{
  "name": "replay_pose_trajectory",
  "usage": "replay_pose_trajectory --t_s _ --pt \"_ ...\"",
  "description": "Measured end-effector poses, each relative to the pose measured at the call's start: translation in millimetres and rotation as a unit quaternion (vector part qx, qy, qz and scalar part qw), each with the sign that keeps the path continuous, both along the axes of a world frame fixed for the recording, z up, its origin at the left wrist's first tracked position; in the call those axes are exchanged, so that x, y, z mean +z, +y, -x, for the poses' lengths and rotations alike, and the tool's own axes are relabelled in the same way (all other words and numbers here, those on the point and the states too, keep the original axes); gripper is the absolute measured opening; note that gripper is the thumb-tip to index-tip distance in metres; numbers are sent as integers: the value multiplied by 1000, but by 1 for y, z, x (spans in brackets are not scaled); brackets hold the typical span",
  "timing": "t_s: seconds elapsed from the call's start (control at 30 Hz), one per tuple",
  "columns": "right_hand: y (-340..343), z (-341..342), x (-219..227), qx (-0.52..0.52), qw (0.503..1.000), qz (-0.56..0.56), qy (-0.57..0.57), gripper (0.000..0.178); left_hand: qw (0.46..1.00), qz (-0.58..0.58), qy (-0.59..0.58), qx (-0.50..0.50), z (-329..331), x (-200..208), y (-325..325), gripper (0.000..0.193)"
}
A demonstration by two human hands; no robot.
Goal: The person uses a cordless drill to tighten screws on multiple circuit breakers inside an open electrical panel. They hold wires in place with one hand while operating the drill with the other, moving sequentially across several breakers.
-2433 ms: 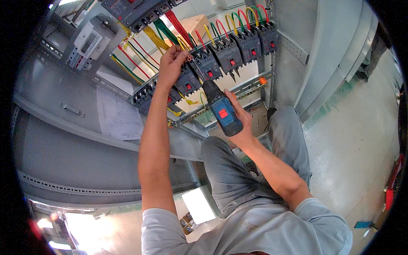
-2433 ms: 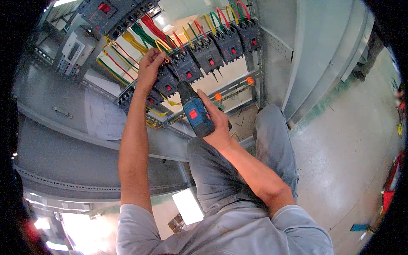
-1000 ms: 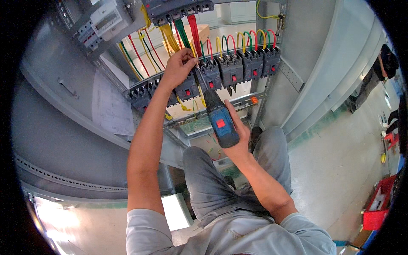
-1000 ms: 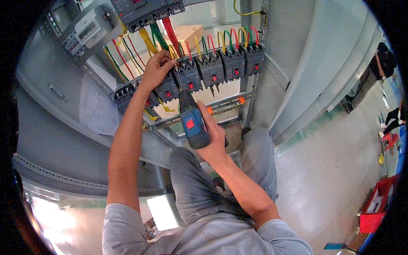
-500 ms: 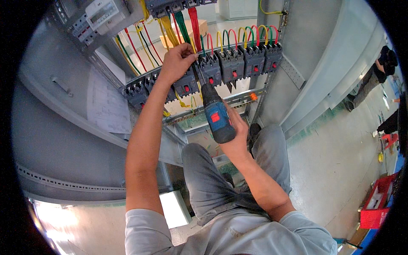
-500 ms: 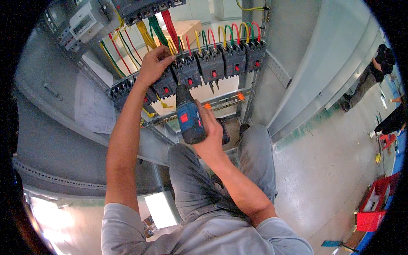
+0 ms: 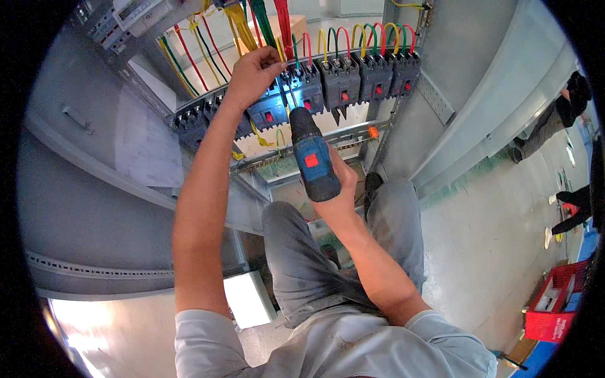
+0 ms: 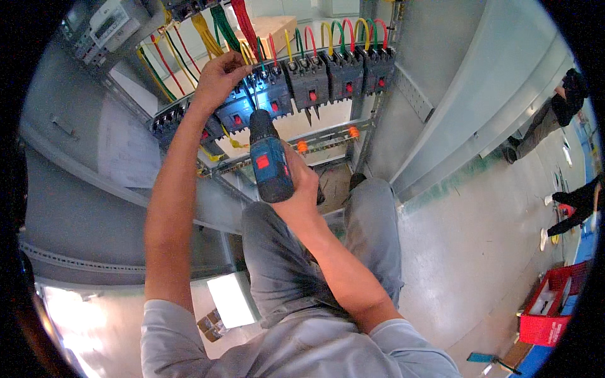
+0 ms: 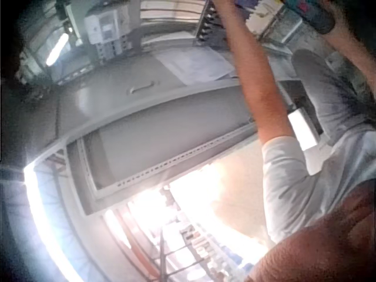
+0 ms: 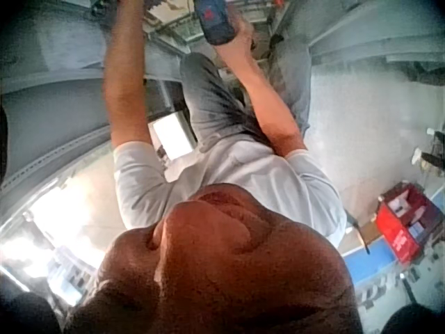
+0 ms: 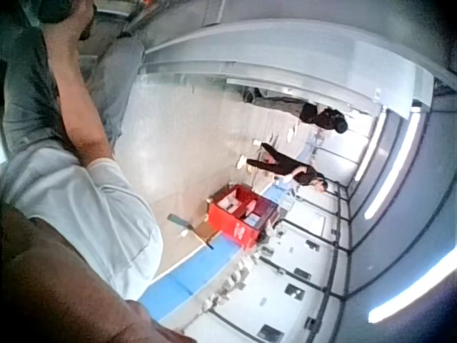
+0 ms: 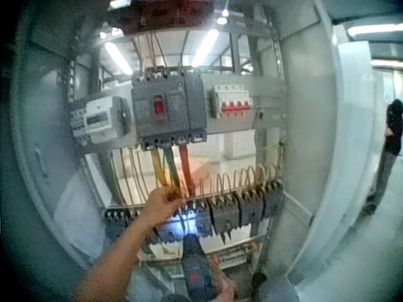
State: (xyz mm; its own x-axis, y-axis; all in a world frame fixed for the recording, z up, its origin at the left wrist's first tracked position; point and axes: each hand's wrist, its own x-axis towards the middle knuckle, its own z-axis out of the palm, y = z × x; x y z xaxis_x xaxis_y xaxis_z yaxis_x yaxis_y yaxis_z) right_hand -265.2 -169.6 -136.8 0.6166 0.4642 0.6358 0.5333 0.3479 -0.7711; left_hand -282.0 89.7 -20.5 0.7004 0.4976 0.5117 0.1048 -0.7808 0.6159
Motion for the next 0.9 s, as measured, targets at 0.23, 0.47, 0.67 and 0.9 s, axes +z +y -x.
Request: replay_pose_trajectory --t_s 0.23,0.47,0.67,0.9 --pt "-2 10 -3 25 997 12 75 53 999 16 -25 -33 -4 -5 3 23" --pt "-5 10 5 10 999 -10 51 51 999 44 -2 -20 -4 -1 0 18" --pt "-9 7 8 -32 999 1 -17 67 999 16 -20 19 -8 -4 0 21" --pt "-74 -33 13 -10 998 -34 -49 68 997 24 -33 70 -5 2 -20 27"
